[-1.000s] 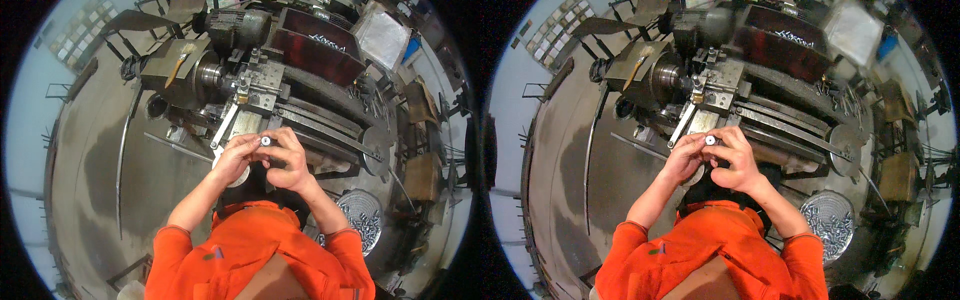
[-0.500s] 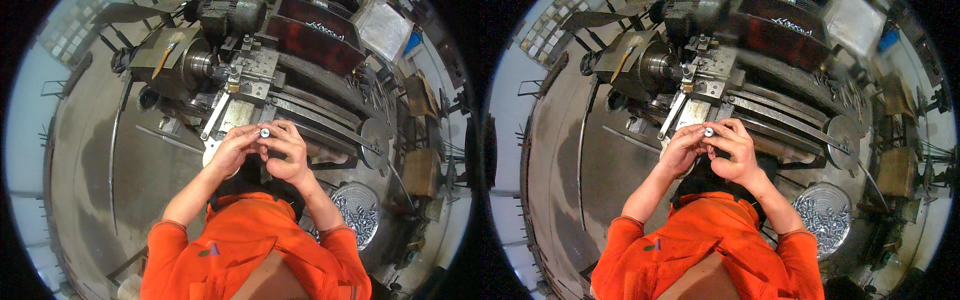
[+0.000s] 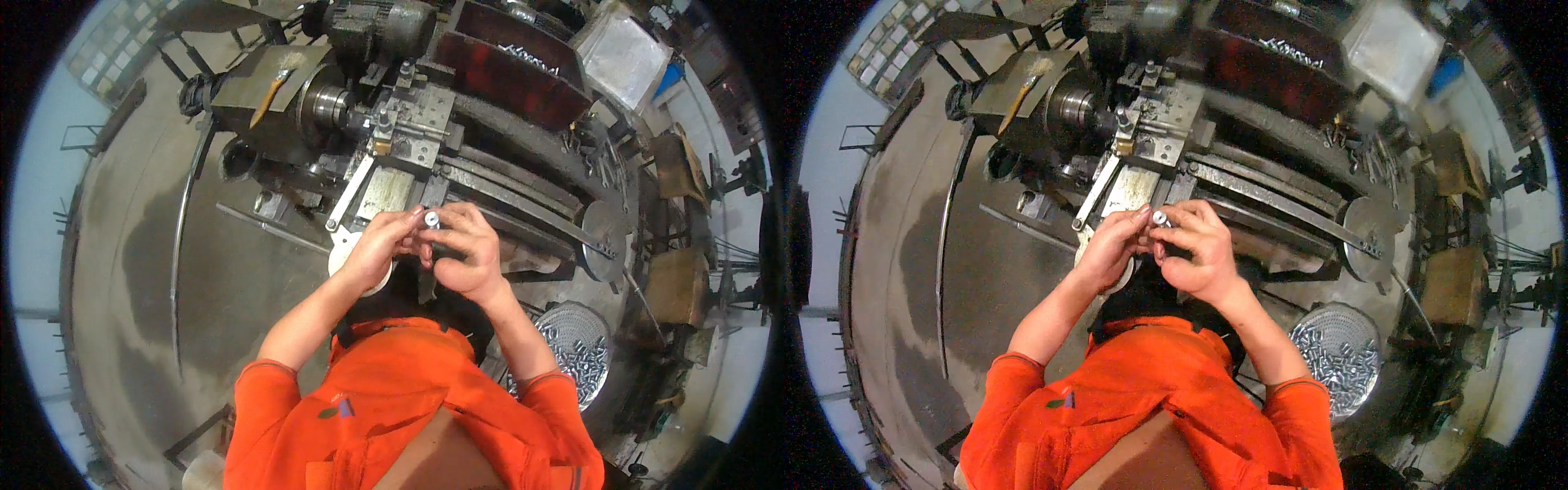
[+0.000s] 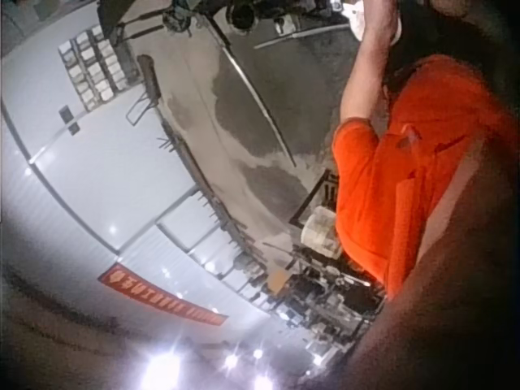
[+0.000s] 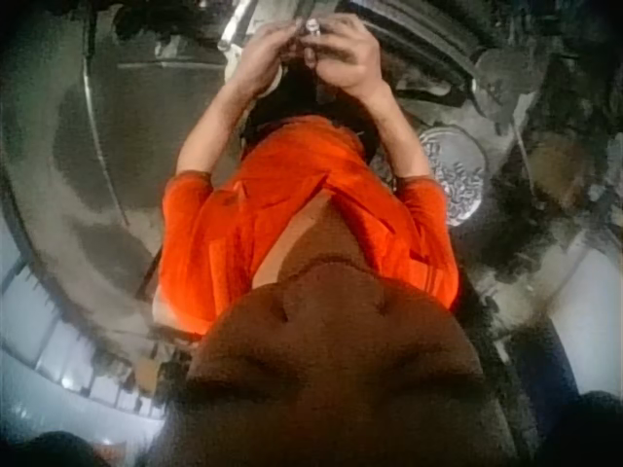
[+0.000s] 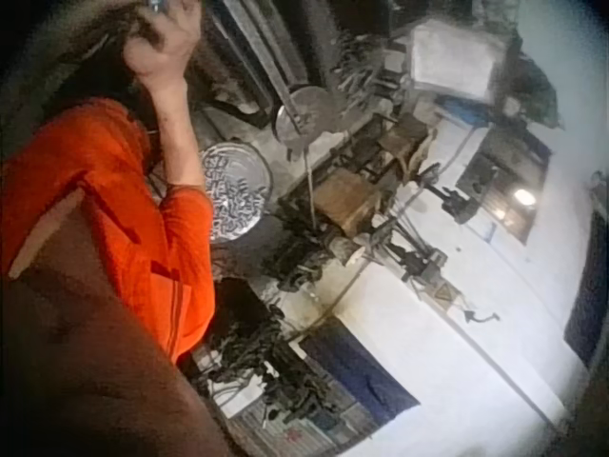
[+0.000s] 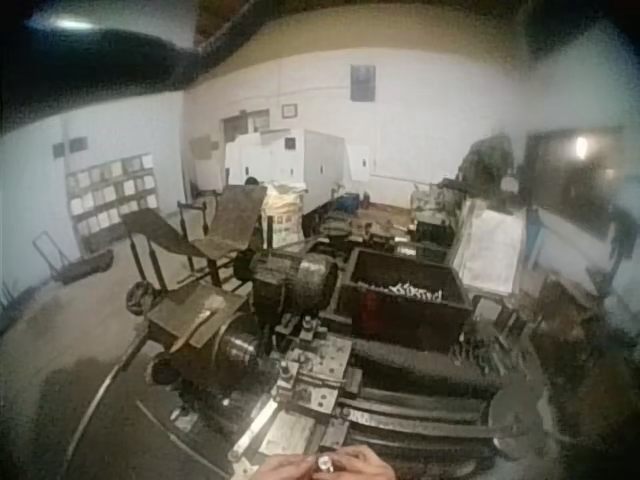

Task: The person operates a metal cutting machine in a workshop, repeatedly inserting metal rods, activating the cutting mechanism, and collecting the cut pieces into a basket. The person also briefly uses a long metal rod to adjust a component on the machine.

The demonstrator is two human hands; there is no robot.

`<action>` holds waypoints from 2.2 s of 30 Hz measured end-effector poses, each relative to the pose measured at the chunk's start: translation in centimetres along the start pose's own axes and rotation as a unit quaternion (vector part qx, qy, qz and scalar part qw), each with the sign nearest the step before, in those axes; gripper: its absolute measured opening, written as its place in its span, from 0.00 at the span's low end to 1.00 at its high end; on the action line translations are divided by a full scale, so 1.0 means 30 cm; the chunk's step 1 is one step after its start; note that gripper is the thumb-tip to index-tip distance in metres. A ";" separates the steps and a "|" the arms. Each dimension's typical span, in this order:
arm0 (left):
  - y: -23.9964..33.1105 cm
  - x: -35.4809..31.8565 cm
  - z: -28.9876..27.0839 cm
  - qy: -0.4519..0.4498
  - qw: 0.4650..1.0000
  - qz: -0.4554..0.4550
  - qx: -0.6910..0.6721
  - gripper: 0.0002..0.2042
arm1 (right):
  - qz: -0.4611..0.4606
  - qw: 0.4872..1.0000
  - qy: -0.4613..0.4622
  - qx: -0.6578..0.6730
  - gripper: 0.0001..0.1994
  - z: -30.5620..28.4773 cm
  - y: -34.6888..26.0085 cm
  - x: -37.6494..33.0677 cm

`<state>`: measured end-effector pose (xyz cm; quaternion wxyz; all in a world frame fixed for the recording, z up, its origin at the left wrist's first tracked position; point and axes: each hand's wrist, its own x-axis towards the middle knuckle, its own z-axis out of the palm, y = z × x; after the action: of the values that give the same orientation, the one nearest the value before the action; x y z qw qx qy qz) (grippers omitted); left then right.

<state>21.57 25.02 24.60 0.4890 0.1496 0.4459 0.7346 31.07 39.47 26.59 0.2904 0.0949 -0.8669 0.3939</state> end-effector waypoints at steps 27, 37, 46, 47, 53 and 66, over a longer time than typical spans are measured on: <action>0.477 -0.141 -0.385 0.413 0.573 0.364 0.607 0.20 | 0.020 0.985 0.027 -0.167 0.24 -0.311 0.326 0.340; 0.466 -0.020 -0.451 0.390 0.483 0.389 0.680 0.09 | 0.275 0.961 0.000 -0.041 0.18 -0.214 0.246 -0.263; 0.217 0.126 -0.319 0.361 0.588 0.373 0.620 0.05 | 0.274 0.962 0.020 -0.003 0.18 -0.238 0.219 -0.298; 0.207 0.136 -0.316 0.362 0.587 0.373 0.621 0.05 | 0.269 0.963 0.020 -0.002 0.18 -0.227 0.192 -0.277; 0.225 0.142 -0.363 0.381 0.554 0.335 0.660 0.06 | 0.286 0.958 -0.002 -0.025 0.19 -0.213 0.166 -0.288; 0.444 0.049 -0.309 0.462 0.524 0.472 0.538 0.06 | 0.315 0.947 0.037 -0.044 0.19 -0.282 0.182 -0.382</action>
<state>7.01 19.91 29.79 -0.3772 0.2127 0.7842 0.4444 41.86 48.63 20.95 0.1875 -0.2103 -0.8578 0.4299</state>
